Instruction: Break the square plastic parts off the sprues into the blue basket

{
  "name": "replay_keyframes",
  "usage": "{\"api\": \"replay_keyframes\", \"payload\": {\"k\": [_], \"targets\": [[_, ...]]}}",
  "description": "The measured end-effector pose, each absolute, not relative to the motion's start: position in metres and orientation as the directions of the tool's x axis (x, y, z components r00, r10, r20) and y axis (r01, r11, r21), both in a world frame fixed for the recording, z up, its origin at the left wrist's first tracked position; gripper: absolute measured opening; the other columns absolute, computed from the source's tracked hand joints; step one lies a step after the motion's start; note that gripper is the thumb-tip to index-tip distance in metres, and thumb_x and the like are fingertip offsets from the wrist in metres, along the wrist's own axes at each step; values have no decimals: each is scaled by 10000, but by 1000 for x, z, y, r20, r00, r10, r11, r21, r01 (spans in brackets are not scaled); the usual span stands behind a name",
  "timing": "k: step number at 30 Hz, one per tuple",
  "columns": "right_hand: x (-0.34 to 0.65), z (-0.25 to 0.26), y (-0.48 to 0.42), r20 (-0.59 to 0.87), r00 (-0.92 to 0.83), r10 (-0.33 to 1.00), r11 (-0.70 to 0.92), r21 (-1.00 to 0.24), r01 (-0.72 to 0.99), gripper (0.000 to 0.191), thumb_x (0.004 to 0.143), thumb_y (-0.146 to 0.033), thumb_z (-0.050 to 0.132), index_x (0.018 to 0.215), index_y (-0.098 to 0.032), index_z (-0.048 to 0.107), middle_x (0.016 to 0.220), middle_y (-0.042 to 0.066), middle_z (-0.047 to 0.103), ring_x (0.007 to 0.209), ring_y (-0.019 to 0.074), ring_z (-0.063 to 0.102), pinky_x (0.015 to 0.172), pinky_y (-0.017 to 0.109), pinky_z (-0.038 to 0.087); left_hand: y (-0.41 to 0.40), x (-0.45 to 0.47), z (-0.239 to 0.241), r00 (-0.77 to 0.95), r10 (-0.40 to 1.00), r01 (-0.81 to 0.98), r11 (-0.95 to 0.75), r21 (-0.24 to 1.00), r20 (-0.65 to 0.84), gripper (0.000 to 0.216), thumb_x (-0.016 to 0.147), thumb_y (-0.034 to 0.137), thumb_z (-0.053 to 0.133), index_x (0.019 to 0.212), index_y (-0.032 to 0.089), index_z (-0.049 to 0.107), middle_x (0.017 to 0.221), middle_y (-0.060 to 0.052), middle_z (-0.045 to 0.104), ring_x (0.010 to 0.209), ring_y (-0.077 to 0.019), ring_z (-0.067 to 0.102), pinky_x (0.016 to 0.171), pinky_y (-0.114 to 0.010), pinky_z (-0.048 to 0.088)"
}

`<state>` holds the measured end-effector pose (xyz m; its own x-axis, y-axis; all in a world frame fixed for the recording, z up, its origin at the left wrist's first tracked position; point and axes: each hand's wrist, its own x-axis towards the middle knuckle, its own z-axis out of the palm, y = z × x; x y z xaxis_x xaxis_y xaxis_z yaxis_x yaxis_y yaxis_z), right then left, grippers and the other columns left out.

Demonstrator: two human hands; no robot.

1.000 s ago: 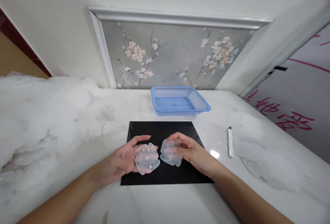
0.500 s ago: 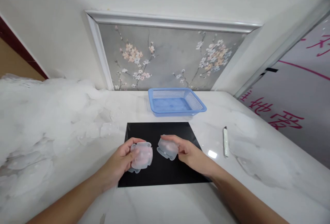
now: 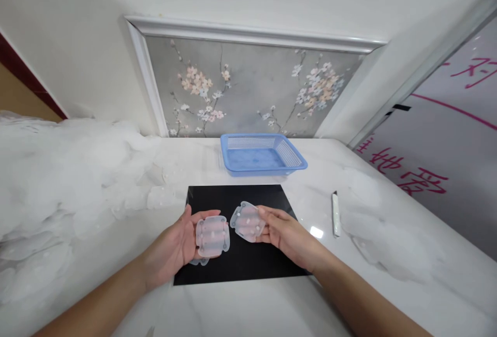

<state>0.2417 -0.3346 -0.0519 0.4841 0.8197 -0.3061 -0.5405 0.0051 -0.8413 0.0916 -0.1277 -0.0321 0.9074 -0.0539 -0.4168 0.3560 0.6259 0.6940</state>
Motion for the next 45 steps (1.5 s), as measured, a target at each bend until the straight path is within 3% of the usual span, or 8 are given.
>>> {"api": "replay_keyframes", "payload": {"k": [10,16,22,29,33,37,40,45], "targets": [[240,-47,-336,-320,466,825,-41,-856,-516,533,806,-668,579,940,-159,657,812,70,682,757,201,663,766,374,527,-130,89,-29,911,-158,391,626,675,-381,720,887,700,302,1376,195,455,1364,-165,534,1239,-357,510,1037,-582,350],[238,-46,-340,27,710,704,-108,-984,145,327,922,-425,534,1201,-267,598,1054,64,680,938,232,641,858,417,507,-130,88,-28,916,-173,384,642,663,-363,731,874,718,302,1393,221,433,1405,-169,498,1223,-369,528,1036,-596,333],[230,-56,-339,294,464,835,-32,-817,575,447,966,-142,315,1281,-305,587,1403,45,516,1279,221,502,1064,437,424,-133,87,-28,921,-187,377,643,667,-341,746,869,728,289,1404,223,413,1385,-174,513,1212,-366,536,1028,-606,328],[215,-54,-327,353,54,934,158,-544,824,652,872,-111,568,1471,-243,346,1491,103,408,1434,275,249,1126,533,273,-138,89,-26,930,-194,360,656,663,-313,707,881,711,293,1375,223,421,1388,-158,503,1260,-340,495,1034,-568,339],[212,-49,-324,342,154,927,162,-737,656,341,942,-195,504,1257,-277,605,1313,66,607,1317,258,455,1093,476,318,-145,86,-23,932,-153,352,588,728,-328,763,872,706,352,1473,249,241,1311,-145,560,1202,-286,548,1046,-495,347],[216,-53,-324,67,506,860,28,-996,83,313,941,-430,508,937,-200,721,856,52,705,833,214,652,777,347,494,-134,82,-22,969,109,224,-14,974,-222,678,840,474,629,1437,326,345,1120,-87,638,1021,-256,604,968,-449,409],[223,-62,-325,-176,544,820,50,-926,-374,355,797,-508,686,897,-169,714,748,32,660,685,174,602,665,309,477,-111,80,-19,986,31,165,-409,897,-167,453,724,310,755,1166,333,658,1284,-71,580,1232,-318,464,1036,-443,350],[231,-67,-326,-412,539,735,97,-722,-685,340,703,-467,788,818,-157,708,751,40,665,721,178,618,696,313,488,-85,77,-16,967,-88,150,-565,811,-240,329,713,296,759,1039,334,729,1421,-18,513,1353,-329,366,1058,-410,347]]}}
